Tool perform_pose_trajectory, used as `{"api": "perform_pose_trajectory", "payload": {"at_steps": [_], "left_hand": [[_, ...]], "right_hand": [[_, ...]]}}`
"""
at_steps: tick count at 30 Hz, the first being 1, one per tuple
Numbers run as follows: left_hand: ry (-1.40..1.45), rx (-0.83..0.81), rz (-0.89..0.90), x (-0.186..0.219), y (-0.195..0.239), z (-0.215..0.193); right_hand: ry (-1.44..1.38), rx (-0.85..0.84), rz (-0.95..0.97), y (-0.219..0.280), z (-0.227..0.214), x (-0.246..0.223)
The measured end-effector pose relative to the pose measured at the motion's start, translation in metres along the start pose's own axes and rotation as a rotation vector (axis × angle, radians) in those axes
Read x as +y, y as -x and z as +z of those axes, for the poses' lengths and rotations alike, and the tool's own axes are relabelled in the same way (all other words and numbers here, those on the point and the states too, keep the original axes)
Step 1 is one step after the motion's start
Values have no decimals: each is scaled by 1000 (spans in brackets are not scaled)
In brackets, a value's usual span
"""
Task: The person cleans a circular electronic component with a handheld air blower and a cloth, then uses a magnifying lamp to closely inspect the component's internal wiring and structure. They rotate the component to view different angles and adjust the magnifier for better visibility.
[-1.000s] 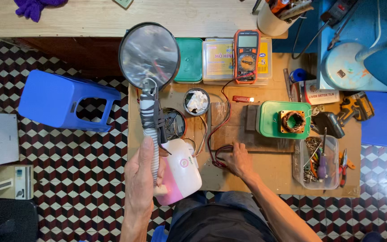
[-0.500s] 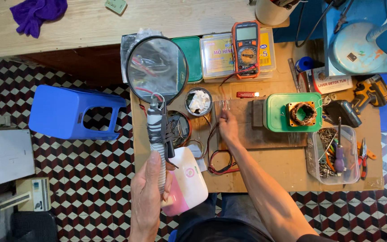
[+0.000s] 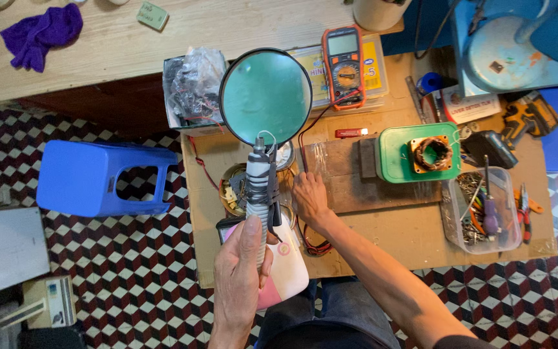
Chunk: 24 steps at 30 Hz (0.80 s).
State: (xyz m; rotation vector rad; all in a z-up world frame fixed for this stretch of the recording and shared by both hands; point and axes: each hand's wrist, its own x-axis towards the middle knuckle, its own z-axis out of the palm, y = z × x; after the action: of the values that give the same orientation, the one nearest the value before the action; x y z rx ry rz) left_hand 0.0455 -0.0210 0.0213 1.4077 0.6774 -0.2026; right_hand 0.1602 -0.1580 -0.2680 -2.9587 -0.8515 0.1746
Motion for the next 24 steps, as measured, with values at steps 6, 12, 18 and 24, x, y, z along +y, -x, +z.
{"api": "perform_pose_trajectory", "payload": {"at_steps": [6,12,18,24], "left_hand": [[88,-102,151,-3,-30,32],[6,-205,207,-31,-90,76],[-296,-323,477,-82,-135,106],[-627,-358,961,-125,-176,118]], "right_hand": [[-626,148,317,151,-58,23],[-694,168,680,274,-94,43],[-1105,220,1125,289,-137,47],[-1089,576,911,237,-203,93]]}}
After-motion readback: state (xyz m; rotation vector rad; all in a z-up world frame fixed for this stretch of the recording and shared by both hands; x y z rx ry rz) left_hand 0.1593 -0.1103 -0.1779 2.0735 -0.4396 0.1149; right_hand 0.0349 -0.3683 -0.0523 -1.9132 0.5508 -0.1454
